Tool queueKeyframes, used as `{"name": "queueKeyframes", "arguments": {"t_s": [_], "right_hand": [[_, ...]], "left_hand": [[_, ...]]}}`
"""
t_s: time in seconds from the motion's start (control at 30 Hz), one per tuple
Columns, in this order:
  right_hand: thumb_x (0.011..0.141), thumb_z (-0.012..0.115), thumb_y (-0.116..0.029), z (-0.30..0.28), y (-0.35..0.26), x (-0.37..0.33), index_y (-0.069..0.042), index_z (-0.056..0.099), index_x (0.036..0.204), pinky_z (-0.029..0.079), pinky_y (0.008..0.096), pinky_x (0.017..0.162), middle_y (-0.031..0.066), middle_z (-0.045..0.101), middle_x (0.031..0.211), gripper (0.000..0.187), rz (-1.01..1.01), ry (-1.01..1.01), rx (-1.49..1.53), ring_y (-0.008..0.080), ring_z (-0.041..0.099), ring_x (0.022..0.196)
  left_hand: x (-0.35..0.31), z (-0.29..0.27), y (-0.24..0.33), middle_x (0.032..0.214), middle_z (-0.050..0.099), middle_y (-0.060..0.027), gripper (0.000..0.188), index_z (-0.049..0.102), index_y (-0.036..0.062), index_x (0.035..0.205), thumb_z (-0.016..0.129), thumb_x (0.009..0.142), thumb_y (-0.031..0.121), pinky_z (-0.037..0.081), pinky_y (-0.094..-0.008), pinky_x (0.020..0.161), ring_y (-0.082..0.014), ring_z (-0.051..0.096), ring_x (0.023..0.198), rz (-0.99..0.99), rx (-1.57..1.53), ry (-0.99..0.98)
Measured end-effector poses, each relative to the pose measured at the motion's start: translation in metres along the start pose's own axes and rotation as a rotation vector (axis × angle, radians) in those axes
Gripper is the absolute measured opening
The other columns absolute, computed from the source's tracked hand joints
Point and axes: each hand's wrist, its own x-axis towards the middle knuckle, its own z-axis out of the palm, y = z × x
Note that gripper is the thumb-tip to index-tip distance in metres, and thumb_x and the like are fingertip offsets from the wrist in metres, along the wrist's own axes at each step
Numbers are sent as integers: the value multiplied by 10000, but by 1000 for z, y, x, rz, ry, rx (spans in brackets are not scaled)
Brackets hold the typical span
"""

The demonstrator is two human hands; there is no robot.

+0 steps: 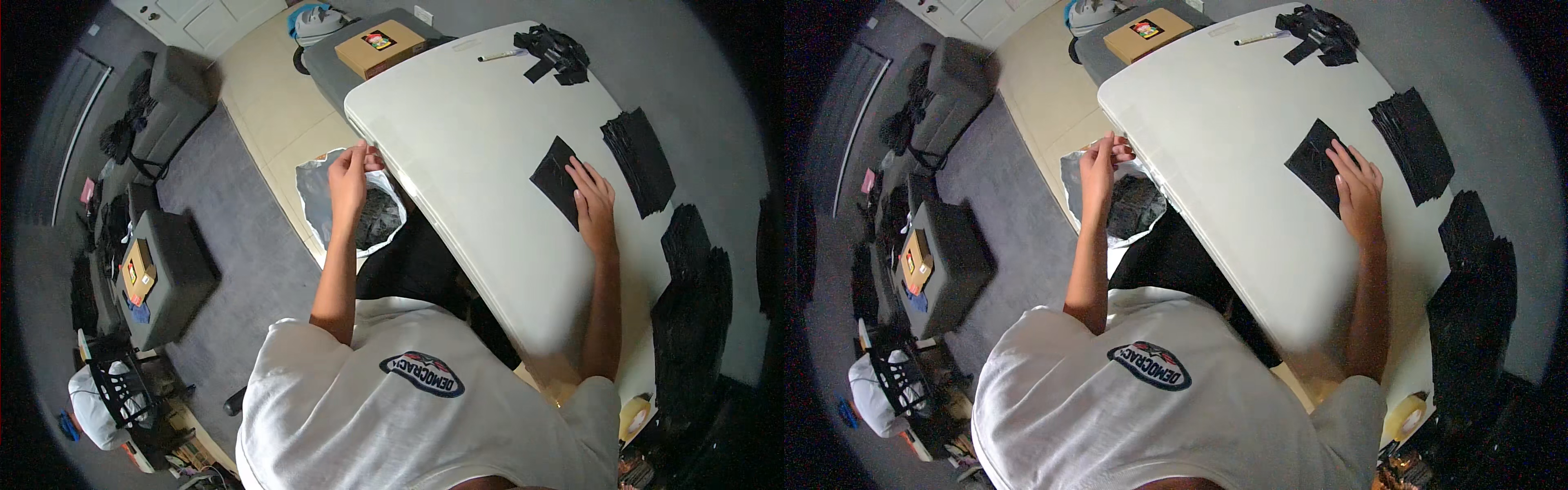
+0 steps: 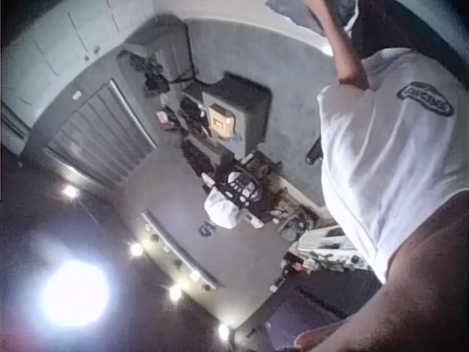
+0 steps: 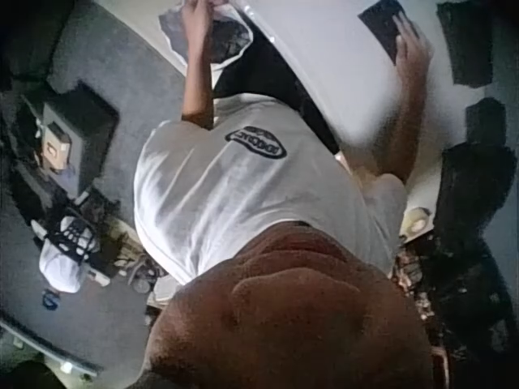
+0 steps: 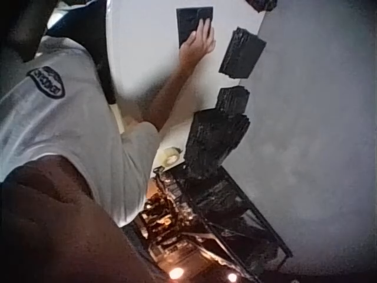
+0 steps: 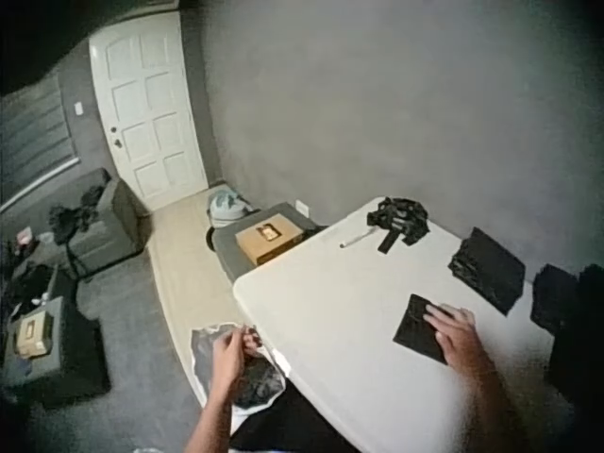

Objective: The recorder is packing small electronic components into black padded mailers and sealing them.

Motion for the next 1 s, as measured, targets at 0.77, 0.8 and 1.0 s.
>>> {"name": "queueKeyframes", "arguments": {"t_s": [0.77, 0.8, 1.0], "right_hand": [[1021, 592, -154, 9, 16, -10, -204, 656, 1405, 343, 455, 1190, -46, 500, 1602, 393, 28, 110, 92, 247, 467, 1427], [1021, 592, -154, 9, 16, -10, -204, 656, 1405, 343, 455, 1190, -46, 500, 1602, 393, 40, 121, 90, 247, 467, 1427], [1009, 601, -185, 11, 13, -6, -166, 649, 1398, 364, 466, 1170, -22, 473, 1620, 392, 68, 141, 124, 231, 486, 1415]], "left_hand": [[-50, 185, 91, 1073, 630, -3, 241, 663, 93, 1053, 830, 883, 132, 460, -266, 730, -121, 604, 1013, 552, 406, -1056], [-51, 204, 87, 1054, 634, -2, 269, 652, 90, 1054, 842, 865, 118, 461, -269, 733, -119, 603, 1006, 560, 446, -1173], [-35, 256, 10, 1016, 608, 0, 395, 578, 56, 1146, 834, 852, -6, 461, -232, 793, -93, 568, 930, 411, 400, -1336]]}}
